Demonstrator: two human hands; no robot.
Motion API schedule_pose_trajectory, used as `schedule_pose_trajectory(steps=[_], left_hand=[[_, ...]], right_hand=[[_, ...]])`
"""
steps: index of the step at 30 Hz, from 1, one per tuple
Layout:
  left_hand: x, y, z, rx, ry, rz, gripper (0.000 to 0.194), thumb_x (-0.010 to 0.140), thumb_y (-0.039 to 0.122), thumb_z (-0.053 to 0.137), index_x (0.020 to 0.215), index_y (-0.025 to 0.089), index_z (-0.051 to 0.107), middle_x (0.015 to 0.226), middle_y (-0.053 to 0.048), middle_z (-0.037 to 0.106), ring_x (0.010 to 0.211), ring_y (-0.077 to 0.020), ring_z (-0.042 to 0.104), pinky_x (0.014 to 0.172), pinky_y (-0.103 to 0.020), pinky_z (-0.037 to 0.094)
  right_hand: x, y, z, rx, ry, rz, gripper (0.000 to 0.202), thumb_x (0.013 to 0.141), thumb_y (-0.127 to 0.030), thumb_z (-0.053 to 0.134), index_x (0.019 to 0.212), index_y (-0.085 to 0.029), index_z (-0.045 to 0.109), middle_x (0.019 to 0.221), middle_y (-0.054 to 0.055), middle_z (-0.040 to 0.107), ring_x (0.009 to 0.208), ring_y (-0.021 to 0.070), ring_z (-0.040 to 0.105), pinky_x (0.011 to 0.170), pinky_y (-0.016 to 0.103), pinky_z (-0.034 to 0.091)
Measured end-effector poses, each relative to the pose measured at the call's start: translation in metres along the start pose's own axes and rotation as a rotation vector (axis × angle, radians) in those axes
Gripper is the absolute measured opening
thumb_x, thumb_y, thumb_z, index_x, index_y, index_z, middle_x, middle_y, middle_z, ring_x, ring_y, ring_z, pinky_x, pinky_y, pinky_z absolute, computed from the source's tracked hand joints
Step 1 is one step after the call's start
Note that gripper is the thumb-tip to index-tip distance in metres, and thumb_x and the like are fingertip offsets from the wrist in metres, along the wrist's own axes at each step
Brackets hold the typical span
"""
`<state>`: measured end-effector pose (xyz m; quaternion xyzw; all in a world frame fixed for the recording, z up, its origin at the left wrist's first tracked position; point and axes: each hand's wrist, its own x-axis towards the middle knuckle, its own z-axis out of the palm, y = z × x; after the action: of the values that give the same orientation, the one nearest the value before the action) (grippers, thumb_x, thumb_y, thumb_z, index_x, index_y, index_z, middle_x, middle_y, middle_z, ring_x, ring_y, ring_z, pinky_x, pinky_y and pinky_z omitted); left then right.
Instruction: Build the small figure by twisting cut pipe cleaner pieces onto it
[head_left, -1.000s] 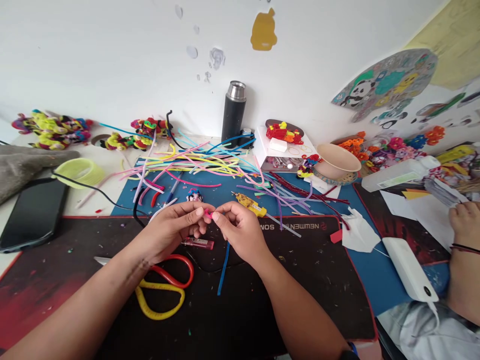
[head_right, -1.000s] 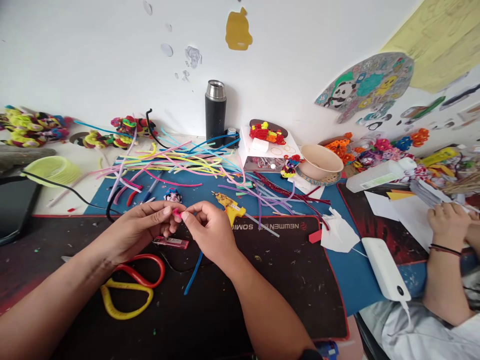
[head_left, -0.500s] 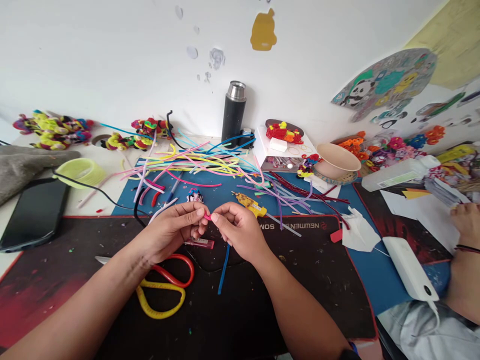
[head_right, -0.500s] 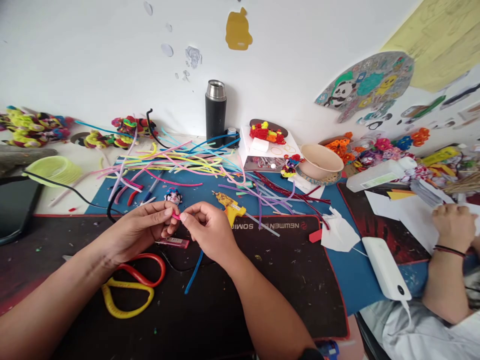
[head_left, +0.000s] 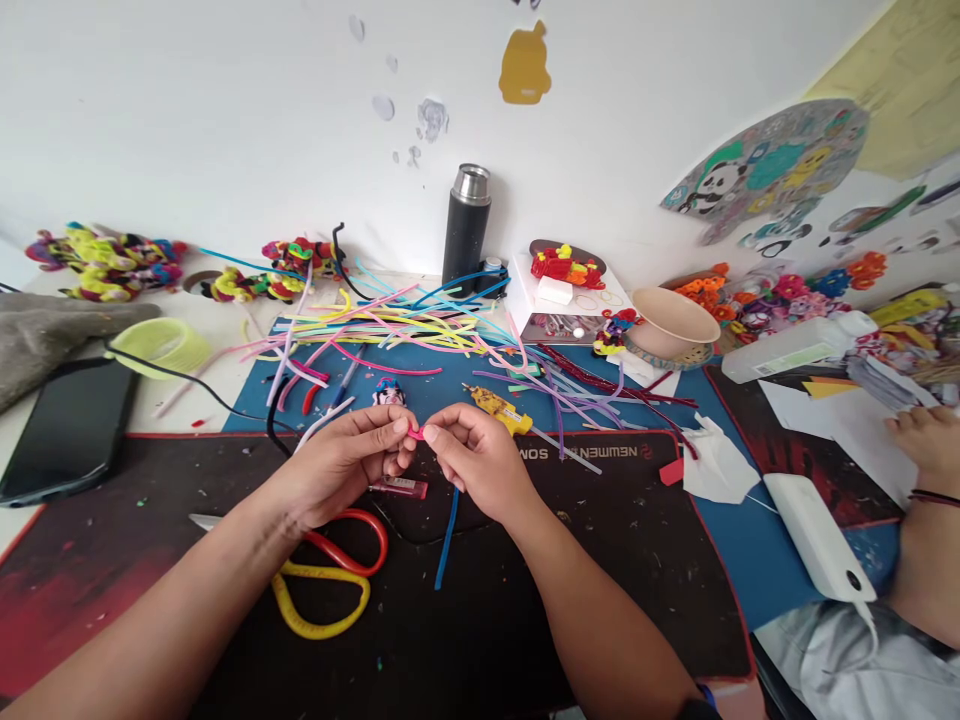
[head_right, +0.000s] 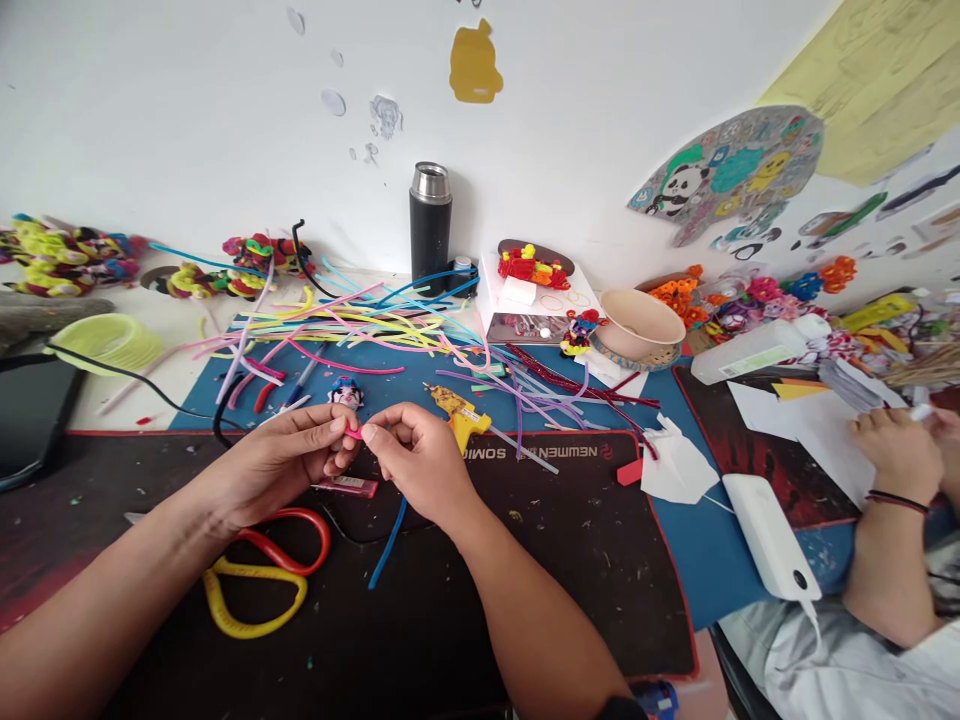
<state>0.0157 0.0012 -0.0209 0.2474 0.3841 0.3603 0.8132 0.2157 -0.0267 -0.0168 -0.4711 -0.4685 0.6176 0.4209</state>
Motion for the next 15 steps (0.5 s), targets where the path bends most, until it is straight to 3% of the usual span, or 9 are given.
schedule_pose_trajectory(steps=[8, 15], left_hand=[[0.0018, -0.0024, -0.0040, -0.022, -0.008, 0.018, 0.037, 0.068, 0.031, 0.110, 0.090, 0.012, 0.086, 0.079, -0.007, 0.078, 0.067, -0.0136, 0.071, 0.060, -0.018, 0.060], [0.0011, -0.0020, -0.0011, -0.009, -0.001, 0.013, 0.041, 0.064, 0.033, 0.112, 0.088, 0.012, 0.087, 0.079, -0.006, 0.078, 0.068, -0.0130, 0.071, 0.061, -0.017, 0.059]], right_hand=[[-0.0009, -0.0032, 0.0002, 0.026, -0.038, 0.028, 0.036, 0.093, -0.055, 0.077, 0.100, -0.020, 0.069, 0.056, -0.009, 0.056, 0.044, 0.0086, 0.043, 0.045, 0.024, 0.035], [-0.0017, -0.0039, 0.0005, 0.019, -0.038, 0.025, 0.038, 0.094, -0.056, 0.076, 0.098, -0.020, 0.068, 0.056, -0.009, 0.056, 0.045, 0.0088, 0.044, 0.045, 0.023, 0.034]])
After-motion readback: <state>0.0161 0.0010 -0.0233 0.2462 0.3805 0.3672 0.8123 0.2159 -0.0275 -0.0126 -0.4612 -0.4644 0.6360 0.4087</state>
